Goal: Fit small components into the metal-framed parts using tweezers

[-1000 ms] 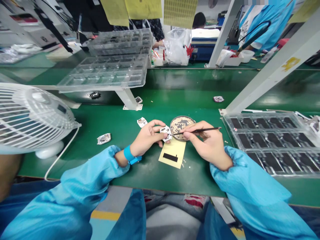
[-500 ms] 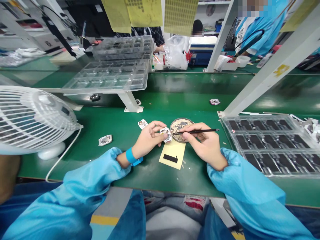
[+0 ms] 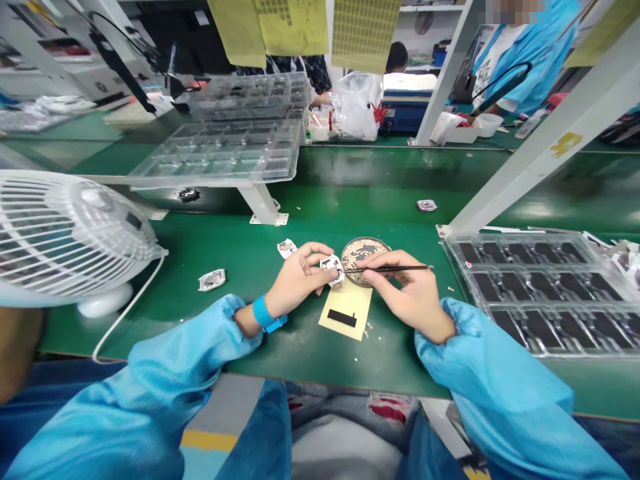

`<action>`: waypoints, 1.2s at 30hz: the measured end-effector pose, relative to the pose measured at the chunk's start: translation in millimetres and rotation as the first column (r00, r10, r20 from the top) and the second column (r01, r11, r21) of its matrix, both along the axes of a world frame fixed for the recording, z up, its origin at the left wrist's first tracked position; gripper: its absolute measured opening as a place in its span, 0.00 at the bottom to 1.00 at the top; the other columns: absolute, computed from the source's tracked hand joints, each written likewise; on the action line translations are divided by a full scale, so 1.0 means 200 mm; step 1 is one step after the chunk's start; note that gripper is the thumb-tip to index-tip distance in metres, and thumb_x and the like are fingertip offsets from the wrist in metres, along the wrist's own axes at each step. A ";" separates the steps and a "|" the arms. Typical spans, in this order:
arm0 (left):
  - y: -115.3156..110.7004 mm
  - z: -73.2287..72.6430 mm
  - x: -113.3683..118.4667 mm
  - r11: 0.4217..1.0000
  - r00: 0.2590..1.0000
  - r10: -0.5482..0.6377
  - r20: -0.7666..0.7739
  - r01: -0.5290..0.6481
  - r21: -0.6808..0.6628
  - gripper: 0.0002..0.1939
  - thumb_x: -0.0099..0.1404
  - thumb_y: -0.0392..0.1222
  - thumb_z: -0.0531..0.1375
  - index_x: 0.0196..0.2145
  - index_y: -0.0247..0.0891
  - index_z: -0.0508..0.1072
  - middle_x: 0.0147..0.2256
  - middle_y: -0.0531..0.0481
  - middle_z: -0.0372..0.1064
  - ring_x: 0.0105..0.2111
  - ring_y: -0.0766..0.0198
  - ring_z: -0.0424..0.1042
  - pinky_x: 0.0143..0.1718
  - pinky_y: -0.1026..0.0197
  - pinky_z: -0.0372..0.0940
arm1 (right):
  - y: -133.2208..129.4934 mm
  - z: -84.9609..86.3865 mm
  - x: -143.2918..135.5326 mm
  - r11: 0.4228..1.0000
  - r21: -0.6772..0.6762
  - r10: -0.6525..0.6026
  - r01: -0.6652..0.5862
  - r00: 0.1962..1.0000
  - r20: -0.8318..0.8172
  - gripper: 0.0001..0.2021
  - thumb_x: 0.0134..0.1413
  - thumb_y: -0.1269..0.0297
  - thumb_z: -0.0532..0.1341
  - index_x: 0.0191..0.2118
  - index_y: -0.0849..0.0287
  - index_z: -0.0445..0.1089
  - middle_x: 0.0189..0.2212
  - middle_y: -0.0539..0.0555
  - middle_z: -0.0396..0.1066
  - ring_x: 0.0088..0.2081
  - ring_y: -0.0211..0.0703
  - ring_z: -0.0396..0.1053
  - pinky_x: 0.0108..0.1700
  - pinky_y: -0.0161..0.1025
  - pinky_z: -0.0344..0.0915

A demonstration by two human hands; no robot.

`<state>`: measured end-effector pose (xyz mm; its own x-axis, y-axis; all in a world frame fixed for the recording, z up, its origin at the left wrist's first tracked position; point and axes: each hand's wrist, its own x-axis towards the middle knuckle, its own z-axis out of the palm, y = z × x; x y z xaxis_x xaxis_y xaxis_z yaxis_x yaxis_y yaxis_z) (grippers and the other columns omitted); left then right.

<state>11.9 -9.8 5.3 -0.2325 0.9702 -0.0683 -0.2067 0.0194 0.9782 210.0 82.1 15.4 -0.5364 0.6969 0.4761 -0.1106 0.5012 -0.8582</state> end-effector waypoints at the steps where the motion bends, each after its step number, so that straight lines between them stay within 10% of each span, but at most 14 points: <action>1: 0.00 0.00 0.00 1.000 1.000 0.005 -0.019 -0.005 -0.002 0.23 0.56 0.40 0.70 0.44 0.37 0.65 0.39 0.48 0.74 0.28 0.64 0.79 0.16 0.72 0.61 | 0.00 0.00 0.00 1.000 0.014 -0.006 0.006 1.000 0.017 0.06 0.57 0.65 0.69 0.39 0.55 0.74 0.39 0.55 0.78 0.44 0.50 0.77 0.47 0.49 0.77; 7: 0.01 0.00 -0.01 0.999 0.999 -0.025 0.041 0.025 -0.021 0.25 0.54 0.39 0.71 0.46 0.36 0.66 0.36 0.49 0.74 0.26 0.63 0.78 0.16 0.71 0.59 | 0.03 0.01 0.00 0.966 -0.234 0.108 -0.109 0.994 -0.017 0.08 0.56 0.64 0.70 0.37 0.59 0.73 0.38 0.57 0.79 0.39 0.46 0.79 0.43 0.44 0.79; 18: -0.01 0.06 -0.02 0.922 0.930 -0.245 0.274 0.310 -0.230 0.26 0.56 0.37 0.72 0.52 0.35 0.74 0.32 0.49 0.75 0.30 0.66 0.77 0.29 0.70 0.70 | 0.01 0.09 0.15 0.708 -0.533 0.479 -0.463 0.870 -0.118 0.17 0.57 0.50 0.67 0.36 0.59 0.67 0.33 0.55 0.78 0.35 0.46 0.78 0.40 0.45 0.76; 21: -0.02 0.06 -0.01 0.920 0.937 -0.249 0.244 0.308 -0.243 0.25 0.57 0.38 0.72 0.51 0.34 0.75 0.32 0.49 0.76 0.31 0.65 0.77 0.36 0.67 0.74 | 0.04 0.13 0.36 0.752 -0.573 0.321 -0.327 0.940 -0.115 0.17 0.64 0.48 0.58 0.35 0.59 0.67 0.25 0.52 0.72 0.29 0.45 0.75 0.35 0.44 0.73; 24: -0.03 0.08 0.00 0.922 0.953 -0.215 0.215 0.270 -0.276 0.25 0.55 0.38 0.73 0.50 0.34 0.76 0.35 0.47 0.78 0.34 0.64 0.78 0.40 0.64 0.76 | 0.13 0.20 0.67 0.898 -0.417 -0.111 0.140 0.989 0.092 0.16 0.62 0.49 0.59 0.36 0.59 0.71 0.18 0.44 0.61 0.17 0.35 0.58 0.21 0.33 0.57; 27: -0.03 0.09 0.01 0.917 0.963 -0.204 0.175 0.251 -0.309 0.25 0.54 0.40 0.74 0.48 0.34 0.76 0.37 0.45 0.78 0.35 0.61 0.79 0.40 0.63 0.77 | 0.14 0.23 0.94 0.811 0.048 -0.543 0.583 0.720 0.432 0.18 0.54 0.48 0.67 0.31 0.61 0.74 0.18 0.46 0.62 0.19 0.34 0.56 0.22 0.33 0.51; 31: -0.01 0.08 0.01 0.902 0.959 -0.255 0.126 0.283 -0.326 0.24 0.56 0.44 0.73 0.48 0.33 0.75 0.33 0.46 0.77 0.32 0.63 0.79 0.35 0.66 0.76 | -0.02 0.13 1.01 0.863 0.253 -0.472 0.436 0.523 0.709 0.18 0.54 0.45 0.67 0.34 0.59 0.77 0.24 0.50 0.73 0.25 0.39 0.66 0.26 0.34 0.56; 36: 0.00 0.07 0.01 0.932 0.969 -0.232 0.087 0.247 -0.266 0.24 0.55 0.43 0.73 0.46 0.33 0.75 0.31 0.47 0.77 0.30 0.64 0.78 0.29 0.69 0.74 | -0.10 0.23 1.02 0.729 0.434 -0.678 0.530 0.467 0.567 0.11 0.59 0.55 0.66 0.33 0.58 0.77 0.25 0.52 0.74 0.26 0.40 0.69 0.28 0.35 0.60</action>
